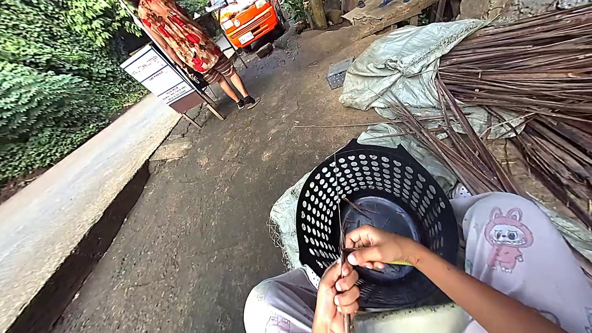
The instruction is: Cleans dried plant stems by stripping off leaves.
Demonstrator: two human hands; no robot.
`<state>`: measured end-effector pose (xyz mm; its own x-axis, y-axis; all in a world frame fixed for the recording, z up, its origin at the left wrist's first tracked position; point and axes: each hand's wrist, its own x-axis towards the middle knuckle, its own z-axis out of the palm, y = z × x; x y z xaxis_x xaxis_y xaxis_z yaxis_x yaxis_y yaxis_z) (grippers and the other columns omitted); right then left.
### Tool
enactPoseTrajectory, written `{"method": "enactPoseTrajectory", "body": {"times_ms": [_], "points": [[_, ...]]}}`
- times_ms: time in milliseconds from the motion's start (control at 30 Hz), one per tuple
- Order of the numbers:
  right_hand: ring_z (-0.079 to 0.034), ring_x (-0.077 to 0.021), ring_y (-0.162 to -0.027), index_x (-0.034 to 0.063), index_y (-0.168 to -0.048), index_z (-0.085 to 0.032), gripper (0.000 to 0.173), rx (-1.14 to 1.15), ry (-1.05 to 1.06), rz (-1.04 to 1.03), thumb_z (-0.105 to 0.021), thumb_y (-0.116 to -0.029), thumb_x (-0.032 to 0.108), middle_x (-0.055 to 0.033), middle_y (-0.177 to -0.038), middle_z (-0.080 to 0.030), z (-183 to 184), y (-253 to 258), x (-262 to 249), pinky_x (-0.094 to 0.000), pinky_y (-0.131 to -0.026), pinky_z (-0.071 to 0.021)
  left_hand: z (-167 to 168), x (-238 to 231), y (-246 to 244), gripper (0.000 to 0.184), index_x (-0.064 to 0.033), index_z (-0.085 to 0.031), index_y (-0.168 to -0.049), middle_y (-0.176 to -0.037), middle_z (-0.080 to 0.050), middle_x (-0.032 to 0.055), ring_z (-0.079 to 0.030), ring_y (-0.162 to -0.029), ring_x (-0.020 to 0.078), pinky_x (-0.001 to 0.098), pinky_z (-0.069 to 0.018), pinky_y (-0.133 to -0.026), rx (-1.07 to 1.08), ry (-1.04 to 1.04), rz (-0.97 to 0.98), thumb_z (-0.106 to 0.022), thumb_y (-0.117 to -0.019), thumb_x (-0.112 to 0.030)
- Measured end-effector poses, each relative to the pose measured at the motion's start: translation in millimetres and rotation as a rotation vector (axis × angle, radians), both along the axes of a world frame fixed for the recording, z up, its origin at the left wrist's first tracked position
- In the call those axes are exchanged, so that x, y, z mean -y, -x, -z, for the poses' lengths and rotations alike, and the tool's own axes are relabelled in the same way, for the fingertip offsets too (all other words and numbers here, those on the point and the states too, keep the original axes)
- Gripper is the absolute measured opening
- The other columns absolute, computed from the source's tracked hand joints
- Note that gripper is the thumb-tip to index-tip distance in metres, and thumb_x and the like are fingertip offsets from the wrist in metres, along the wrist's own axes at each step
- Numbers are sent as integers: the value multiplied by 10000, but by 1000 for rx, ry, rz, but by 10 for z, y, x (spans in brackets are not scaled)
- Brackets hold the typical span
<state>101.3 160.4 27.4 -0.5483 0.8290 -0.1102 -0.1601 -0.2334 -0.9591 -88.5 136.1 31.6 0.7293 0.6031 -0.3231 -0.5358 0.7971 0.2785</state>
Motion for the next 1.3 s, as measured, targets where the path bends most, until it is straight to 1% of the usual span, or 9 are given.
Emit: {"method": "enactPoseTrajectory", "body": {"times_ms": [133,233,333,400,567,767,1000,1133,1300], "points": [[-421,71,-472,104,-883,-510,173,-61,56,291,-446,-1000,-6,136,-577,-464,-30,-108,-118,-99,-464,-341,-37,76,9,391,-189,-575,-738,-529,-512,-139,-483,-393,-73,67,-377,-385,-169,-121,14,-332,-1032,-101],[-434,82,-466,133,-853,-529,182,-77,52,100,-458,-974,17,148,-568,-485,-60,-193,-90,-90,-454,-346,-57,69,22,455,-178,-535,-744,-516,-499,-141,-467,-378,-80,61,-373,-381,-288,-122,-50,-196,-1035,-89],[-452,69,-477,93,-854,-554,133,11,21,-138,-489,-960,45,133,-577,-491,-14,-123,-23,-108,-471,-364,-127,52,-74,473,-146,-489,-791,-499,-469,-138,-439,-364,-90,47,-354,-375,-524,-141,-141,-116,-1075,-90],[-453,60,-476,59,-862,-586,137,68,26,-209,-502,-968,36,120,-575,-498,5,-66,-14,-119,-473,-367,-154,64,-146,450,-128,-495,-808,-488,-455,-129,-420,-367,-86,55,-344,-382,-693,-180,-150,-145,-1081,-59],[-436,55,-472,9,-883,-604,162,179,79,-181,-494,-1002,2,103,-574,-486,-44,-84,-39,-115,-473,-354,-177,95,-158,367,-87,-521,-893,-578,-519,-112,-462,-432,-75,72,-402,-441,-808,-301,-94,-200,-1044,9],[-425,-32,-570,-112,-1037,-594,197,480,1,-256,-481,-1062,47,-25,-700,-514,-153,-157,-17,-208,-565,-360,-157,116,-153,292,-13,-574,-948,-630,-603,-102,-551,-503,-70,92,-476,-512,-975,-513,-78,-305,-1044,48],[-410,-24,-533,-112,-997,-621,204,459,-24,-245,-507,-1049,49,-16,-655,-506,-187,-163,3,-198,-531,-339,-159,134,-187,274,10,-601,-897,-586,-565,-112,-515,-481,-87,81,-448,-494,-1095,-618,-117,-367,-1023,75],[-406,-12,-511,-95,-945,-614,208,437,-20,-260,-512,-1047,55,3,-628,-486,-175,-149,5,-184,-512,-329,-155,155,-226,220,82,-634,-916,-593,-567,-77,-499,-489,-80,97,-443,-513,-1302,-773,-85,-440,-1017,60],[-396,-29,-528,-102,-972,-609,222,494,20,-274,-500,-1061,70,-10,-648,-473,-225,-120,-31,-200,-525,-327,-163,165,-264,219,123,-666,-941,-616,-595,-8,-495,-503,-55,122,-428,-524,-1464,-949,-66,-471,-999,42]]}}
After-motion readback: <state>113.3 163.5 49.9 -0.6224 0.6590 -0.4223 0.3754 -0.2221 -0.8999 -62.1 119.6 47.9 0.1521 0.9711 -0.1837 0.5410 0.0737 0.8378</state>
